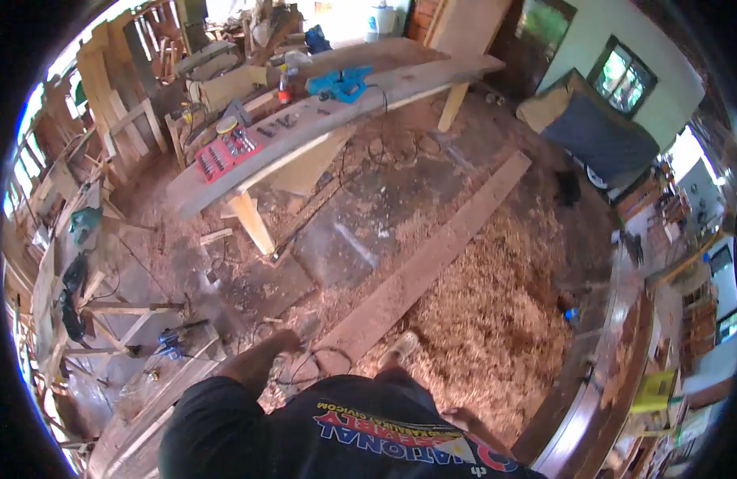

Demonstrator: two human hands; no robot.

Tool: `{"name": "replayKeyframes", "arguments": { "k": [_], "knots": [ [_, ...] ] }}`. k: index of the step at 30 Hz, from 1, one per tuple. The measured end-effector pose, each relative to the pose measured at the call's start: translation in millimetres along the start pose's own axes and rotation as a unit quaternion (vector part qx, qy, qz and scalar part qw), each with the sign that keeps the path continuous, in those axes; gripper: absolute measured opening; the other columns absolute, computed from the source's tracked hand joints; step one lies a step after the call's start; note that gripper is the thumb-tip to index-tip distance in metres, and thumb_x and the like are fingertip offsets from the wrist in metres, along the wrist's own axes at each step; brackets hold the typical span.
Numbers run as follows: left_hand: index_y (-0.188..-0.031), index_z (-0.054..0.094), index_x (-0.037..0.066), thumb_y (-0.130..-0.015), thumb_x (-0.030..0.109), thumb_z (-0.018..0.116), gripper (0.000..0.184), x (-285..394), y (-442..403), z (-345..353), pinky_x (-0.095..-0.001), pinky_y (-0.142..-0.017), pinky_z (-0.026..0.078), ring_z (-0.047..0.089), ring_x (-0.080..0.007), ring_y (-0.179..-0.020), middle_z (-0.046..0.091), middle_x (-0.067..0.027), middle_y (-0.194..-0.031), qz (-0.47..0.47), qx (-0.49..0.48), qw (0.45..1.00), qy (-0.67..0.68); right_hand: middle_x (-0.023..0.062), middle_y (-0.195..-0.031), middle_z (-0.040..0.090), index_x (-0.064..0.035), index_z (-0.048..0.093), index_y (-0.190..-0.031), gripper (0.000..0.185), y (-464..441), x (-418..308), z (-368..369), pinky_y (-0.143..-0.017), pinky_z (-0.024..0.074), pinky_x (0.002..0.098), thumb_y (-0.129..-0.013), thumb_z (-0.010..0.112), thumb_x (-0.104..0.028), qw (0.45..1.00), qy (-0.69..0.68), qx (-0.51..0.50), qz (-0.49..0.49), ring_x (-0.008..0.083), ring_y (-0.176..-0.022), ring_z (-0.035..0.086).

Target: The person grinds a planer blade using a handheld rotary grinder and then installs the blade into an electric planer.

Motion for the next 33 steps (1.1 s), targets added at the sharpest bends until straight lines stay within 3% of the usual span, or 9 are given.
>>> {"name": "replayKeyframes", "arguments": {
  "k": [1, 3, 5, 8, 12, 18, 24, 31, 33],
  "knots": [
    [-0.113, 0.084, 0.014, -0.097, 0.066, 0.066, 0.058, -19.6, -17.1, 0.5, -0.0541, -0.093, 0.062, 0.077, -0.0394, -0.107, 0.082, -0.0156, -0.111, -0.016, 0.007, 1.0, 0.016, 0.005, -0.151, 0.07, -0.0284, 0.07, -0.148, 0.045, -6.8, 2.3, -74.6, -0.112, 0.0551, 0.047, -0.108, 0.052, -0.035, 0.951, -0.212, -0.132, 0.181, 0.0308, -0.132, 0.069],
    [-0.116, 0.082, 0.014, -0.098, 0.066, 0.066, 0.057, -48.3, -29.8, 2.7, -0.0542, -0.094, 0.061, 0.077, -0.0399, -0.109, 0.082, -0.0175, -0.112, -0.048, 0.001, 0.998, 0.051, 0.0109, -0.152, 0.069, -0.0273, 0.072, -0.146, 0.049, -7.0, 65.7, -94.7, -0.114, 0.0529, 0.0455, -0.11, 0.048, -0.05, 0.983, -0.158, -0.083, 0.04, 0.0323, -0.135, 0.068],
    [-0.117, 0.081, 0.014, -0.1, 0.063, 0.066, 0.054, -49.6, -26.3, -37.6, -0.0542, -0.093, 0.062, 0.078, -0.0406, -0.106, 0.081, -0.0196, -0.109, -0.074, -0.014, 0.997, 0.024, 0.0137, -0.15, 0.07, -0.0266, 0.073, -0.147, 0.052, -18.6, 120.0, -106.0, -0.113, 0.0532, 0.0419, -0.108, 0.054, -0.055, 0.982, -0.167, -0.069, 0.061, 0.032, -0.134, 0.068],
    [-0.112, 0.082, 0.013, -0.1, 0.057, 0.068, 0.048, -48.2, -27.1, -147.1, -0.0551, -0.087, 0.063, 0.078, -0.0416, -0.097, 0.081, -0.0197, -0.102, -0.13, 0.007, 0.99, 0.049, 0.0124, -0.138, 0.078, -0.0117, 0.075, -0.142, 0.052, -42.8, 204.7, -191.2, -0.105, 0.0583, 0.0379, -0.098, 0.076, -0.039, 0.828, -0.513, -0.065, 0.218, 0.0202, -0.117, 0.076],
    [-0.106, 0.083, 0.016, -0.095, 0.041, 0.07, 0.03, -58.6, -60.9, -216.4, -0.0536, -0.079, 0.063, 0.078, -0.0385, -0.09, 0.081, -0.0158, -0.099, -0.14, 0.131, 0.98, 0.058, 0.0185, -0.123, 0.08, -0.0065, 0.072, -0.135, 0.046, -95.8, 290.3, -315.2, -0.086, 0.0632, 0.0509, -0.103, 0.066, -0.04, 0.958, -0.216, 0.034, 0.187, 0.0332, -0.11, 0.078],
    [-0.104, 0.083, 0.019, -0.097, 0.037, 0.069, 0.024, -68.8, -100.4, -279.3, -0.0505, -0.076, 0.063, 0.078, -0.0334, -0.089, 0.081, -0.0115, -0.099, -0.074, 0.221, 0.968, 0.094, 0.0219, -0.115, 0.08, -0.0087, 0.071, -0.135, 0.052, -175.4, 323.7, -416.7, -0.093, 0.0611, 0.0562, -0.105, 0.061, -0.05, 0.973, -0.127, -0.002, 0.192, 0.0374, -0.115, 0.077],
    [-0.106, 0.083, 0.015, -0.098, 0.046, 0.07, 0.035, -125.8, -177.6, -303.6, -0.0529, -0.084, 0.062, 0.079, -0.0356, -0.097, 0.08, -0.0161, -0.099, -0.188, 0.215, 0.935, 0.212, 0.0186, -0.122, 0.081, -0.0099, 0.074, -0.139, 0.048, -233.8, 327.4, -456.1, -0.103, 0.0598, 0.0495, -0.105, 0.06, -0.041, 0.926, -0.264, -0.163, 0.216, 0.035, -0.117, 0.077],
    [-0.11, 0.085, 0.013, -0.098, 0.054, 0.074, 0.044, -251.3, -241.6, -446.7, -0.0487, -0.089, 0.061, 0.079, -0.0346, -0.091, 0.081, -0.0201, -0.103, -0.171, 0.387, 0.803, 0.419, 0.0191, -0.123, 0.08, -0.0123, 0.077, -0.132, 0.044, -309.6, 473.3, -518.8, -0.103, 0.0591, 0.0489, -0.1, 0.061, -0.038, 0.958, -0.146, -0.184, 0.164, 0.0366, -0.115, 0.076],
    [-0.119, 0.081, 0.006, -0.104, 0.046, 0.068, 0.044, -294.5, -249.5, -486.1, -0.0507, -0.076, 0.059, 0.075, -0.0276, -0.079, 0.08, -0.0141, -0.091, -0.166, 0.434, 0.739, 0.487, 0.0196, -0.122, 0.079, -0.0109, 0.077, -0.13, 0.041, -345.3, 499.5, -563.9, -0.103, 0.0589, 0.0491, -0.1, 0.061, -0.034, 0.969, -0.089, -0.174, 0.154, 0.0373, -0.114, 0.076]
  ]
}}
Point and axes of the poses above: each hand's wrist, its own y-axis away from the middle knuckle, its own z-axis out of the palm, x = y × z, the point moved 3 cm from there along -y, towards the middle knuckle
